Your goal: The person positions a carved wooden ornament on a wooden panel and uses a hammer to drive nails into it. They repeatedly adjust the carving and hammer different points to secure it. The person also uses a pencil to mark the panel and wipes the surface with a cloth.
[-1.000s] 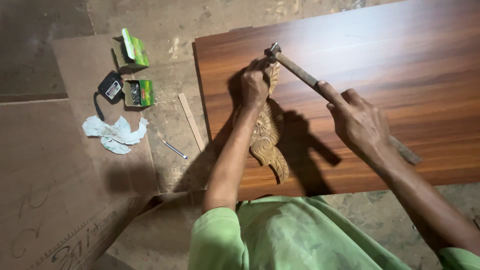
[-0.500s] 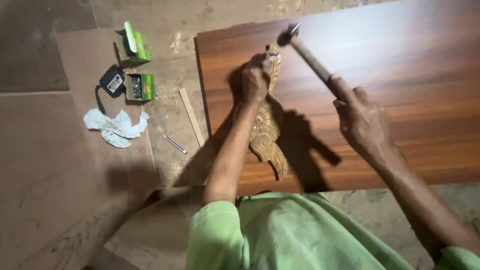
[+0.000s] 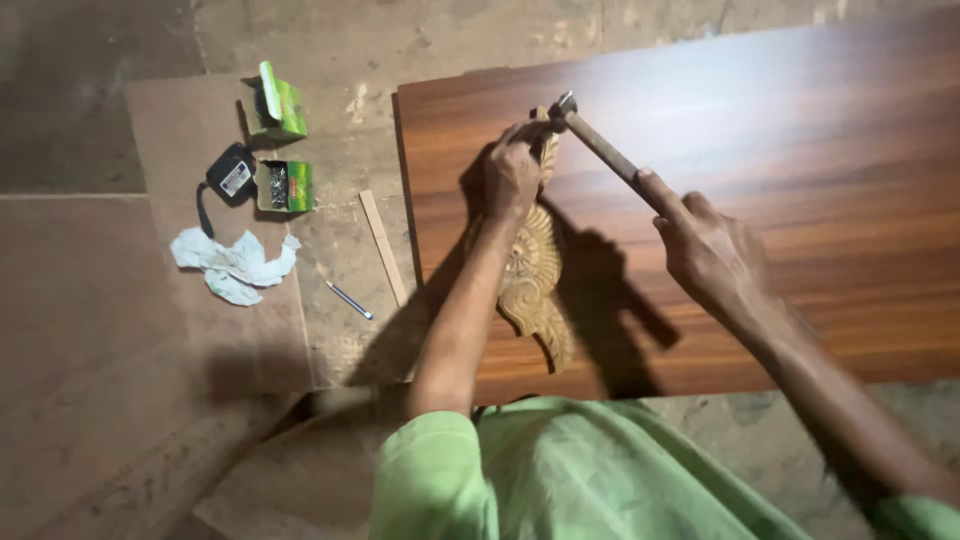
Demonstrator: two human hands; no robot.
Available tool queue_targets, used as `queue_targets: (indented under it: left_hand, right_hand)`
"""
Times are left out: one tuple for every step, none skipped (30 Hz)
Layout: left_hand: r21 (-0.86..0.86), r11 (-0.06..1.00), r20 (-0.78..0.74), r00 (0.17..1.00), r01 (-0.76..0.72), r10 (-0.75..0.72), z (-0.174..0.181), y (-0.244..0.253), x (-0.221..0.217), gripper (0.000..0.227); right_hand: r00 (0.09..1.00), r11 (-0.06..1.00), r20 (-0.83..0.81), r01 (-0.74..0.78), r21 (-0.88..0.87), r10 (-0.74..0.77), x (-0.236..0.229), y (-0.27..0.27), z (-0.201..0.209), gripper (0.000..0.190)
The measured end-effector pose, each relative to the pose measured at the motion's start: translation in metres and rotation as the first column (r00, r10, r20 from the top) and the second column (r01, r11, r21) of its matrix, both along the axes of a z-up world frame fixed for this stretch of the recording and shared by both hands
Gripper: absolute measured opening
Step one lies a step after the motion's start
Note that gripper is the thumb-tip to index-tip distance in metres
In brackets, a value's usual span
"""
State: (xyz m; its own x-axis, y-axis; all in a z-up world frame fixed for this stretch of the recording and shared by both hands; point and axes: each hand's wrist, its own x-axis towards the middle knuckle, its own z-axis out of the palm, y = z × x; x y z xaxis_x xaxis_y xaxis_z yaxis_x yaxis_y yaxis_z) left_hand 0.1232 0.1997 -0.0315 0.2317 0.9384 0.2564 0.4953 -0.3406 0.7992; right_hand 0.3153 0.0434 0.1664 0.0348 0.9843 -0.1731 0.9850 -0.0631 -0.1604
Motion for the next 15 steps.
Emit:
queue_targets:
  left_hand:
    - [-0.077,0.997,-0.003,1.0,0.013,-0.013,0.002,-0.001,-0.003,0.024]
    - [-0.155,0.986,-0.005,0.998,0.054,-0.056,0.004,0.0,-0.004,0.024]
    - [-0.079,0.994,0.033,0.997,0.076,-0.073,0.008,-0.005,-0.006,0.02]
    - [0.009,0.997,0.072,0.995,0.075,-0.076,0.013,-0.002,-0.005,0.021]
    - [0.097,0.993,0.109,0.991,0.072,-0.083,0.019,0.003,-0.003,0.027]
    - [0.103,0.993,0.104,0.992,0.053,-0.064,0.02,-0.004,-0.003,0.024]
    - [0.108,0.993,0.1,0.994,0.035,-0.045,0.021,-0.009,-0.003,0.022]
    - [0.128,0.992,0.101,0.995,0.008,-0.021,0.022,-0.008,-0.001,0.021]
    - [0.077,0.997,0.097,0.995,0.014,-0.021,0.022,-0.008,0.0,0.02]
    - [0.026,1.0,0.09,0.996,0.017,-0.019,0.021,-0.008,0.0,0.02]
    - [-0.024,1.0,0.083,0.996,0.019,-0.017,0.018,-0.009,-0.001,0.021]
    - [0.039,0.999,0.083,0.996,0.021,-0.024,0.014,-0.008,-0.001,0.02]
    - [0.103,0.994,0.082,0.996,0.023,-0.031,0.009,-0.007,-0.002,0.019]
    - [0.167,0.986,0.083,0.996,0.018,-0.032,0.003,-0.006,-0.003,0.018]
    - [0.178,0.984,0.067,0.997,0.024,-0.036,-0.003,-0.003,-0.004,0.022]
  right_hand:
    - [0.999,0.998,-0.04,0.009,0.056,-0.007,0.004,-0.004,-0.001,0.054]
    - [0.995,0.991,-0.102,0.017,0.131,-0.004,0.006,-0.015,-0.002,0.053]
    - [0.987,0.978,-0.163,0.03,0.207,0.004,0.011,-0.028,-0.001,0.053]
    - [0.975,0.956,-0.219,0.029,0.291,0.037,0.02,-0.03,-0.003,0.052]
    - [0.899,0.919,-0.436,0.142,0.368,0.035,0.03,-0.026,-0.008,0.037]
    - [0.771,0.877,-0.635,0.279,0.392,0.039,0.036,-0.032,-0.013,0.026]
    - [0.716,0.861,-0.695,0.316,0.399,0.059,0.033,-0.036,-0.022,0.027]
    - [0.662,0.84,-0.744,0.349,0.416,0.093,0.033,-0.032,-0.029,0.03]
    - [0.719,0.851,-0.685,0.279,0.444,0.122,0.027,-0.028,-0.035,0.033]
    - [0.805,0.909,-0.59,0.195,0.367,0.065,0.023,-0.024,-0.039,0.035]
    - [0.881,0.954,-0.472,0.106,0.282,0.042,0.018,-0.02,-0.041,0.038]
    - [0.959,0.997,-0.281,0.049,0.064,-0.03,0.01,-0.017,-0.042,0.045]
    - [0.996,0.986,-0.069,0.036,-0.166,-0.048,0.005,-0.014,-0.039,0.055]
    - [0.992,0.988,-0.095,0.065,-0.141,-0.078,0.004,-0.013,-0.034,0.055]
    - [0.987,0.989,-0.122,0.094,-0.117,-0.108,0.004,-0.013,-0.028,0.055]
